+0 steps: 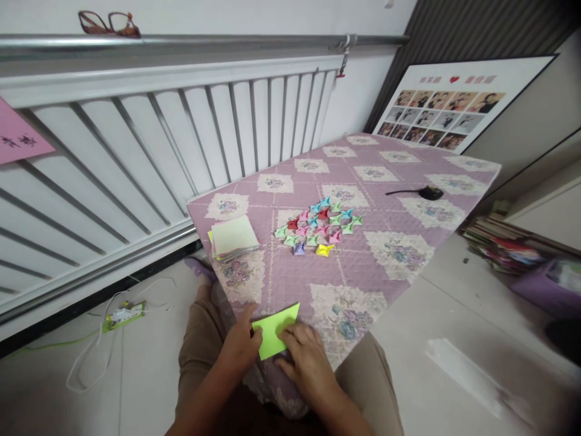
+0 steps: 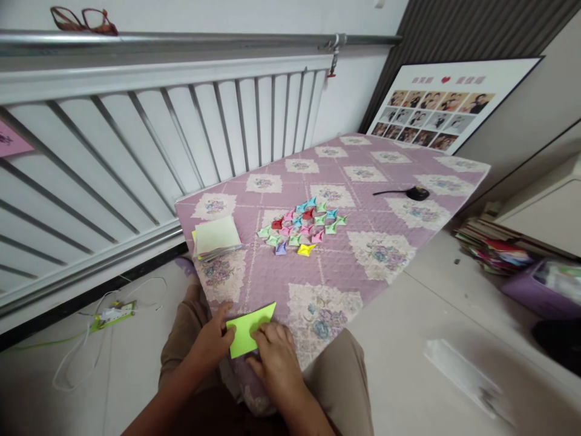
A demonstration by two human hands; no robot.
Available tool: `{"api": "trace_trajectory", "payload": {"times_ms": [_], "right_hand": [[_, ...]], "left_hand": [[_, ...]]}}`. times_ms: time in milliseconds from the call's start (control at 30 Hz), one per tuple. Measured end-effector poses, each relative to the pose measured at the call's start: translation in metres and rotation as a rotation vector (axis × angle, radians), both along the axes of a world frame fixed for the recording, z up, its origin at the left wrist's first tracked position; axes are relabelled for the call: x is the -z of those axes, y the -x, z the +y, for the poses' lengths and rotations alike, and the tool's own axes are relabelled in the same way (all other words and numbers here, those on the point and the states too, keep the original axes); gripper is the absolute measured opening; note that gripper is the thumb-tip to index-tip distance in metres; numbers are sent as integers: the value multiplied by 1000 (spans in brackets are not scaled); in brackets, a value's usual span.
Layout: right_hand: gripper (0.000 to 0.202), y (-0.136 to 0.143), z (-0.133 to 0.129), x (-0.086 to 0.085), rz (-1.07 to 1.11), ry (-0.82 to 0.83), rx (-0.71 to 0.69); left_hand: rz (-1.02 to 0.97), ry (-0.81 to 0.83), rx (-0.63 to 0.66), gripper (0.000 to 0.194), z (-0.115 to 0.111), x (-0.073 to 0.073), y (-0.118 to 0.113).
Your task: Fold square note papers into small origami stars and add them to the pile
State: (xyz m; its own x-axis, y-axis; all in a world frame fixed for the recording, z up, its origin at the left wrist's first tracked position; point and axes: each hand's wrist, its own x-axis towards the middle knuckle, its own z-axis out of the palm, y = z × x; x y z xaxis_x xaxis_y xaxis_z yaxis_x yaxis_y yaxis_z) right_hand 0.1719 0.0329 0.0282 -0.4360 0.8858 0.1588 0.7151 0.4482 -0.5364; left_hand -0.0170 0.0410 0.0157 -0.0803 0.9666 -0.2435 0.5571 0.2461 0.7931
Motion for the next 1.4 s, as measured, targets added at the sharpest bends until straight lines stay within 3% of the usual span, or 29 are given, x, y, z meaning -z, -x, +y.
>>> {"api": "trace_trajectory", "payload": {"times_ms": [100,167,333,467,600,733,967,1400], "right_hand": [[32,-1,-1,4,-17,-19,-21],[26,-3,1,6,-23,-54,-57],[19,-7,2,11,-6,-114,-74],[15,-4,1,11,21,-123,-30],[6,-1,0,8,18,-96,64],[11,1,2,3,-25,-90,161],[17,8,7,0,-146,-85,232],[22,13,13,3,-212,-50,279]], "left_hand": [[-214,169,-48,55,-13,2,-1],[-223,166,-45,52,-22,2,2],[100,-260,100,42,-36,-6,16],[229,-355,293,31,-31,-11,17],[232,-326,231,13,-19,-4,15],[197,-265,169,11,-10,2,17],[246,-217,157,15,-6,-2,15],[326,-158,154,15,-7,5,12]]}}
